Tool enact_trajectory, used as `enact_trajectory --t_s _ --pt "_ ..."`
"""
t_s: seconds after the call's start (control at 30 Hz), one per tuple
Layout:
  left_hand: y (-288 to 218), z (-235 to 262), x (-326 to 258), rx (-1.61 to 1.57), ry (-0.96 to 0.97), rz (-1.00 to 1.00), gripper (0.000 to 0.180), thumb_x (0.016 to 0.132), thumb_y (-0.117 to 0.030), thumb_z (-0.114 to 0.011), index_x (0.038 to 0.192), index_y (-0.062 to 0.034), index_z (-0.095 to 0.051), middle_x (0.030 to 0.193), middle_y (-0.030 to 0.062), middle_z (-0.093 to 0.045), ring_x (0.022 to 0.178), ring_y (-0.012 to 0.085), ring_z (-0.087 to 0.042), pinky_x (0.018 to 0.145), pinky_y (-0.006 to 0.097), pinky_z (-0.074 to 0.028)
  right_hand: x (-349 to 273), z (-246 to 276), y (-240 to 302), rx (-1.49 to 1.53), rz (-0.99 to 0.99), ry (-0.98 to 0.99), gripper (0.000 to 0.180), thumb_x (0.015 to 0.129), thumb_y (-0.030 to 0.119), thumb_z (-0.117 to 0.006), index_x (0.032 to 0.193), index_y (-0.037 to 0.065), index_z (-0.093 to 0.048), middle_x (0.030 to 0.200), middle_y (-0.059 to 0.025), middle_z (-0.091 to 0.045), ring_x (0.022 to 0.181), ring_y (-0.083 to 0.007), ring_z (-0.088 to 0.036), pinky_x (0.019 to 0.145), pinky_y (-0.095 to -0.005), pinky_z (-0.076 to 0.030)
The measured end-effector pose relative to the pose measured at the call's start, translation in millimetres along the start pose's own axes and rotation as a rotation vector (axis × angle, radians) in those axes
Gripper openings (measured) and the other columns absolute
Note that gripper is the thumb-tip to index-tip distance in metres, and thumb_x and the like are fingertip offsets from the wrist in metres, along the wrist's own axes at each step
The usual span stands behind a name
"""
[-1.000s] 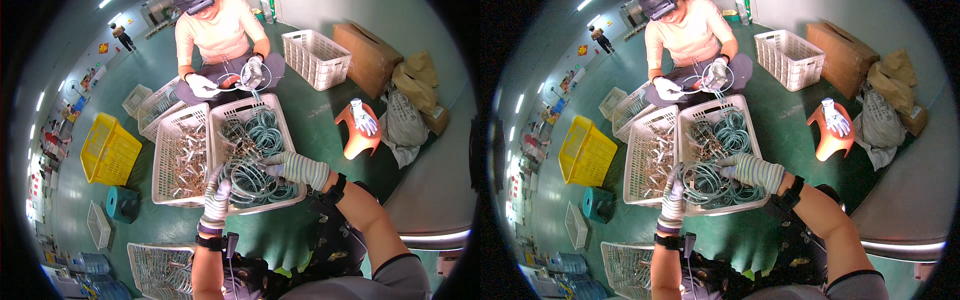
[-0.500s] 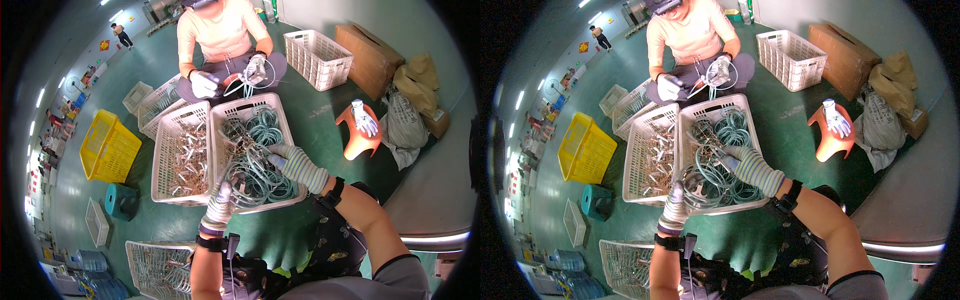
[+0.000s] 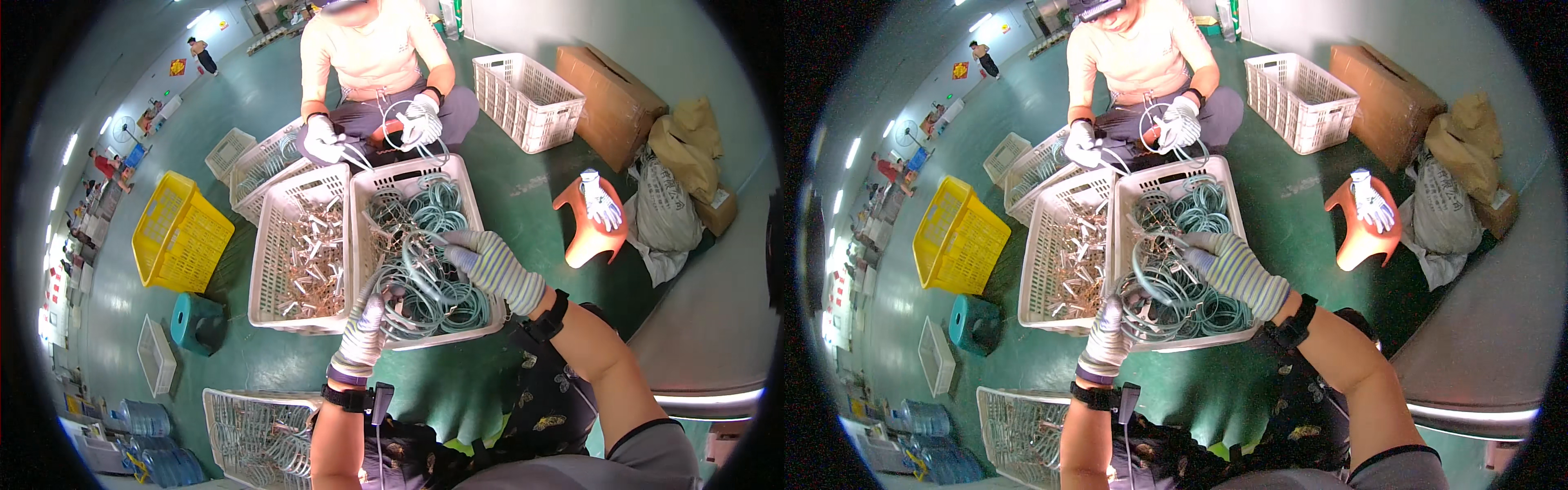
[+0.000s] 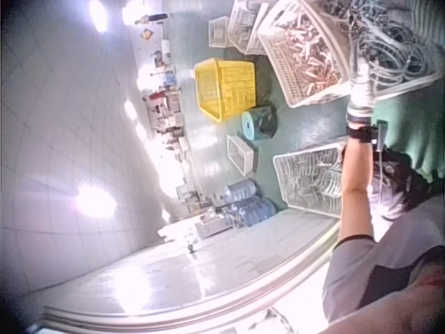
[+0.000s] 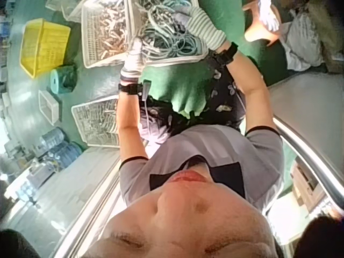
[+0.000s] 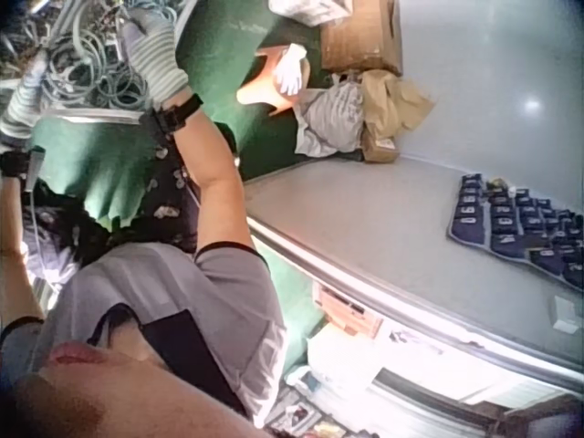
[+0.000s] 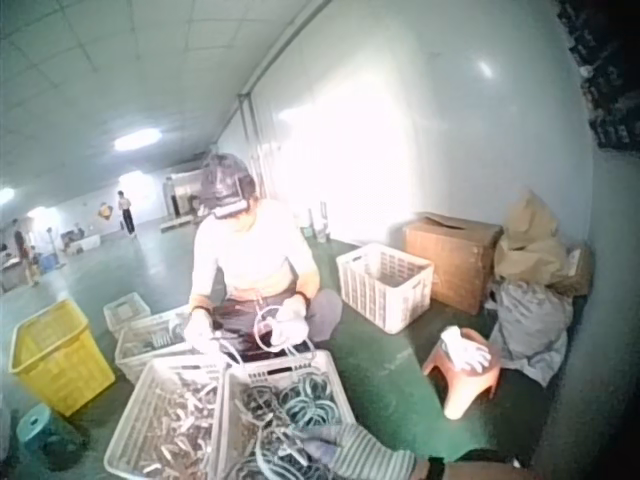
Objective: The person sits on the floor and sorts green coiled cables from a white basket. They pick up individual coils, inspect them, and place them into a separate white basket. Another person is seen working nearby with similar materials.
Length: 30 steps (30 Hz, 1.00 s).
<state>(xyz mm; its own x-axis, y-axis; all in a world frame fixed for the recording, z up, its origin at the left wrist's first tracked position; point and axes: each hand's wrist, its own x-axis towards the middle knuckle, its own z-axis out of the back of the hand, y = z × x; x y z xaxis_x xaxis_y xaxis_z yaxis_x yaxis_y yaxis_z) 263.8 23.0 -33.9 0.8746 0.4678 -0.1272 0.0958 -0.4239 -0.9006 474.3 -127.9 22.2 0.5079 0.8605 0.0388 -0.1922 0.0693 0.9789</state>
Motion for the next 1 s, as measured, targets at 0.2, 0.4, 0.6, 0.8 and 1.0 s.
enact_trajectory --t_s 0.2,0.4,0.6,0.8,1.0 --pt "6.0 3.4 2.4 0.123 -0.029 -0.042 0.092 0.078 -0.059 -0.074 0.147 -0.0096 -0.039 0.116 0.0089 -0.062 0.093 0.0212 -0.065 0.076 0.037 -0.06 9.7 -4.7 -26.9 -0.42 0.079 0.035 0.028 0.093 0.02 -0.059 0.116 0.007 -0.07 0.098 -0.0173 -0.072 0.088 -0.0317 -0.07 0.081 -0.0371 -0.053" --pt "6.0 5.9 1.4 0.123 -0.034 -0.043 0.092 0.078 -0.06 -0.074 0.148 -0.011 -0.038 0.118 0.0094 -0.062 0.092 0.0208 -0.065 0.077 0.035 -0.057 11.2 -2.6 -35.2 -0.354 -0.06 0.144 0.028 0.092 0.019 -0.061 0.115 0.006 -0.07 0.09 -0.013 -0.074 0.079 -0.0233 -0.07 0.075 -0.0352 -0.054" --pt "-8.5 0.7 -5.3 0.064 -0.043 -0.051 0.076 0.087 -0.038 -0.075 0.145 -0.0024 -0.042 0.137 0.011 -0.055 0.125 0.0207 -0.051 0.11 0.035 -0.037 10.0 -1.3 -29.0 -0.169 -0.235 0.209 0.028 0.094 0.022 -0.061 0.116 0.007 -0.07 0.068 -0.0002 -0.062 0.057 -0.0102 -0.054 0.055 -0.0284 -0.047" --pt "-14.9 1.7 -5.1 0.142 -0.061 -0.158 0.07 0.085 -0.029 -0.078 0.142 -0.0048 -0.046 0.132 0.0084 -0.058 0.12 0.0197 -0.055 0.107 0.034 -0.041 6.1 2.7 -29.3 -0.026 -0.235 0.334 0.033 0.096 0.021 -0.061 0.124 0.005 -0.065 0.075 -0.0005 -0.062 0.06 -0.0093 -0.055 0.056 -0.0277 -0.048" --pt "-6.3 6.2 2.3 0.158 -0.119 -0.199 0.072 0.085 -0.042 -0.076 0.142 -0.0076 -0.047 0.112 0.0033 -0.063 0.103 0.0153 -0.059 0.095 0.031 -0.047 -6.5 -13.1 -35.3 0.07 -0.169 0.306 0.036 0.098 0.019 -0.059 0.13 0.005 -0.06 0.081 0.0005 -0.062 0.063 -0.0088 -0.056 0.058 -0.0261 -0.05"
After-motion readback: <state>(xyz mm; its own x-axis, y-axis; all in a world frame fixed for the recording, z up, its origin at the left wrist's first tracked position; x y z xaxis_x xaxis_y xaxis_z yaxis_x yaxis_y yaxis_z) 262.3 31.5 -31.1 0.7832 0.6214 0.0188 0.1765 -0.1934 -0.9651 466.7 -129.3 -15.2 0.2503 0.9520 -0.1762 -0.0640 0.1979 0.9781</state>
